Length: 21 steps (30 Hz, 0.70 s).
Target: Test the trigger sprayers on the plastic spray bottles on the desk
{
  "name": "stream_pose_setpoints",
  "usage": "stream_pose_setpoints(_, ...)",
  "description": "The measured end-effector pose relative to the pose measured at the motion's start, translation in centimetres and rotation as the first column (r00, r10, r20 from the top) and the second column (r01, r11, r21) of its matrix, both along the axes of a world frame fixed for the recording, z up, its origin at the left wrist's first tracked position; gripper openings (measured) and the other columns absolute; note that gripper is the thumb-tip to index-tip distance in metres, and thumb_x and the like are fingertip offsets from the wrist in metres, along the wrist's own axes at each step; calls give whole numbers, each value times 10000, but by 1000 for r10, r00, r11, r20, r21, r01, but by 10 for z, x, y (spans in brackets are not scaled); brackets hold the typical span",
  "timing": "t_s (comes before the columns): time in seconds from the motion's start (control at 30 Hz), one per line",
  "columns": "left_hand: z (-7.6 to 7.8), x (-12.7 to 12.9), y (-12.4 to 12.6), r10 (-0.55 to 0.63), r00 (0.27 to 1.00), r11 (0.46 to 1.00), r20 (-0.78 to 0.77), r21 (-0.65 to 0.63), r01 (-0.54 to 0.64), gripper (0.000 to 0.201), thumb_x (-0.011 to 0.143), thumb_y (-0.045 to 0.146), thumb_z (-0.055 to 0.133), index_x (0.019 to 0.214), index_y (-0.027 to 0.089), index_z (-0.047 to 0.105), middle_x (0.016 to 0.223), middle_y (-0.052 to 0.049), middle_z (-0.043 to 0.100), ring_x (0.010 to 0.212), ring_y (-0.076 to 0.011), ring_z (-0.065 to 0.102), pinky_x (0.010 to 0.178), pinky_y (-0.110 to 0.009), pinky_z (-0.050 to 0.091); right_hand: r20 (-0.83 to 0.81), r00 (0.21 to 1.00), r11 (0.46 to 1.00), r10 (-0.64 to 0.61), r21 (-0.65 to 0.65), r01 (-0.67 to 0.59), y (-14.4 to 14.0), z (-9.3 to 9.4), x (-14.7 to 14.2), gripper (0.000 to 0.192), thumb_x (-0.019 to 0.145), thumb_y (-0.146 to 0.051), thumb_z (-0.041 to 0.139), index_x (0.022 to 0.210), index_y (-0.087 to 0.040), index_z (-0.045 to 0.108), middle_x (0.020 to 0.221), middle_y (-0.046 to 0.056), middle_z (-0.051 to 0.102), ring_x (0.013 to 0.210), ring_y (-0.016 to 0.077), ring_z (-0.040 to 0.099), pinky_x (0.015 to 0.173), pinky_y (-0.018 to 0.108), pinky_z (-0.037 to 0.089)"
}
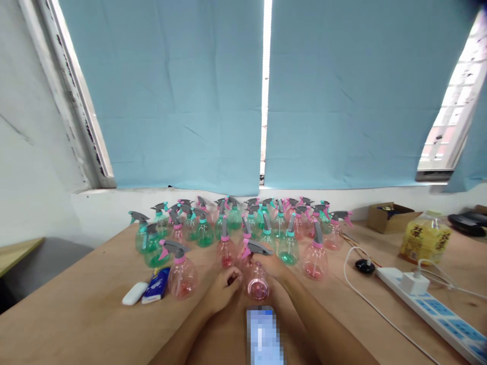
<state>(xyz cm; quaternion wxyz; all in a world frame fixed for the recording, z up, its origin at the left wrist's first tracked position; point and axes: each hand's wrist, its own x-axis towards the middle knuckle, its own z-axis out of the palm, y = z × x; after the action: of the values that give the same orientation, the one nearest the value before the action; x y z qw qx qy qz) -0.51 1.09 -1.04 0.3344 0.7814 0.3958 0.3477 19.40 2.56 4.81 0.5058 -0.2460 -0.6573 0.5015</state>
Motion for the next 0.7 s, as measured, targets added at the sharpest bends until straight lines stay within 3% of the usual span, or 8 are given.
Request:
stream_pose_setpoints(0.2,-3,-1,0,5,999,999,-39,-34,-6,368,983,483,409,791,196,539,730,18,571,711,-158,527,702,-257,401,20,1000,1000,-5,1,5,0,2,2,306,615,-168,497,826,-203,716,661,-6,640,596,138,541,582,253,419)
stream_pose_setpoints(0.47,-4,-1,2,20,993,999,-115,-27,-24,510,973,590,377,655,195,435,643,31,471,645,-147,460,620,-263,337,-28,1000,1000,-2,-9,2,3,-5,2,164,626,-179,535,688,-194,686,668,8,629,630,147,548,607,258,417)
stream_pose_setpoints(0.6,-3,0,1,-6,994,1000,-112,-19,4,539,964,593,400,603,196,348,605,46,404,605,-126,397,592,-258,298,12,999,999,-35,-15,36,4,-6,3,234,616,-182,530,764,-201,710,659,-6,620,582,128,495,580,243,396)
stream_pose_setpoints(0.7,-4,0,2,-10,994,1000,-111,-19,8,541,959,589,415,594,191,373,598,44,424,599,-125,403,587,-256,295,18,1000,1000,-16,-6,17,2,-6,4,280,618,-177,524,816,-202,720,636,-17,606,561,121,477,561,234,373)
